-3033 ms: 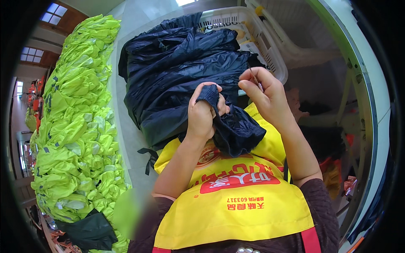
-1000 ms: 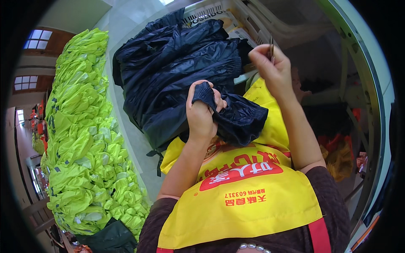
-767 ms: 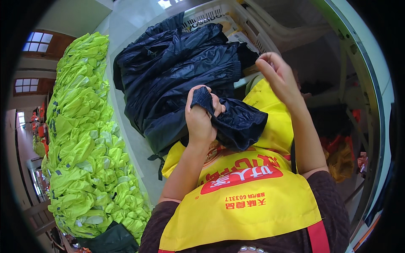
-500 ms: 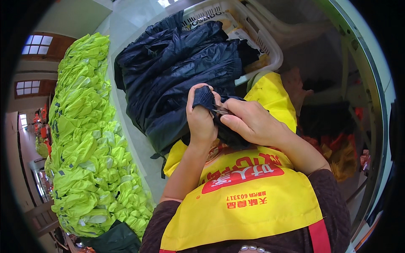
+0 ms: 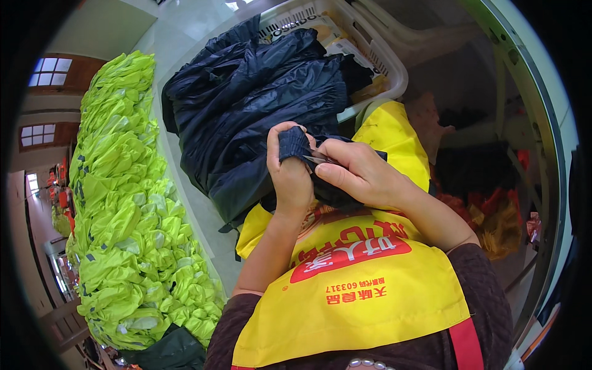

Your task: The person uses small scissors to trim excess threads and edges from a large pile of dark blue fabric pieces on a white table. They repeatedly pick up fabric sections, snip loose threads, and place the trimmed pieces back into the pile.

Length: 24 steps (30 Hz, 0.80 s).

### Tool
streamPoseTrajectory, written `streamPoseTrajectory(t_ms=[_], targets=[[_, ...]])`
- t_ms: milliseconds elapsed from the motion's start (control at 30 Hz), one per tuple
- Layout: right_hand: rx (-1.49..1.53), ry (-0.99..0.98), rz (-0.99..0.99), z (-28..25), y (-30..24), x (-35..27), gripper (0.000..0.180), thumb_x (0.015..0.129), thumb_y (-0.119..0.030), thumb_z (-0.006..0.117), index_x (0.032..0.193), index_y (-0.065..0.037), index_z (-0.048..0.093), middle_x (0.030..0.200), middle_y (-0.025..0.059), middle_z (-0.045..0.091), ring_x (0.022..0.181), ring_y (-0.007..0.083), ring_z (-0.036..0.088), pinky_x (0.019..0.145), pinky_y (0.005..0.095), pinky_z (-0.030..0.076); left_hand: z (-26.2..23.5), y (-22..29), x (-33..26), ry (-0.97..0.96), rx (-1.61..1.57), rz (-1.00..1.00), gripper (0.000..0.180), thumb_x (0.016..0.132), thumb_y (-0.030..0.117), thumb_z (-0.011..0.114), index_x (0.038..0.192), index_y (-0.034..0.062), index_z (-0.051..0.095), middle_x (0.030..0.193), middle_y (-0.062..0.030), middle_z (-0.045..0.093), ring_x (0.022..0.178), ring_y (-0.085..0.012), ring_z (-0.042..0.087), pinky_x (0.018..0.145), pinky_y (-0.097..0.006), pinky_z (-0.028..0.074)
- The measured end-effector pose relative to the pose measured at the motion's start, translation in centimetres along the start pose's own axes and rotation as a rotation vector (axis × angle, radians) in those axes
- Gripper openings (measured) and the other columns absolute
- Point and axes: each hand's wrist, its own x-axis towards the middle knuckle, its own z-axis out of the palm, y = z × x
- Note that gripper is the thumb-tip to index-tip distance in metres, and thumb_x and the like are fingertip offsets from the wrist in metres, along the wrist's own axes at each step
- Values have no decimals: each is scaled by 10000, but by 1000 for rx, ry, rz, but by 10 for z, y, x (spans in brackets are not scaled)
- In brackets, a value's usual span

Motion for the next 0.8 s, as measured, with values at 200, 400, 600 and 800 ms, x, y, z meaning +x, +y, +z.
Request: streamPoseTrajectory(t_ms=[200, 400, 600, 800], targets=[[61, 33, 2, 4, 2, 0, 292, 877, -272, 528, 807, 10, 510, 688, 147, 523, 610, 256, 520, 572, 325, 415, -3, -6, -2, 7, 105, 52, 158, 850, 40, 459, 1007, 53, 462, 757, -49, 510, 654, -107, 494, 591, -214, 425], [102, 40, -1, 3, 5, 0, 251, 890, -235, 522, 804, 1, 530, 682, 101, 527, 606, 192, 510, 575, 303, 419, -2, -6, -3, -3, 93, 38, 145, 860, 48, 452, 1005, 57, 462, 719, -41, 494, 614, -94, 459, 564, -204, 393], [458, 350, 39, -7, 17, 9, 105, 858, -163, 584, 867, -62, 555, 628, -47, 425, 533, 19, 383, 449, 177, 288, -2, 1, -5, -62, -58, -61, 117, 884, 87, 437, 994, 58, 465, 754, -29, 502, 611, -69, 461, 546, -206, 393], [-375, 337, -461, -6, 39, 21, 131, 762, -86, 686, 829, -25, 592, 646, 16, 511, 570, 92, 490, 503, 238, 371, 2, 4, 2, 36, -2, -139, 129, 884, 82, 444, 1006, 45, 461, 735, -51, 524, 582, -107, 481, 557, -222, 415]])
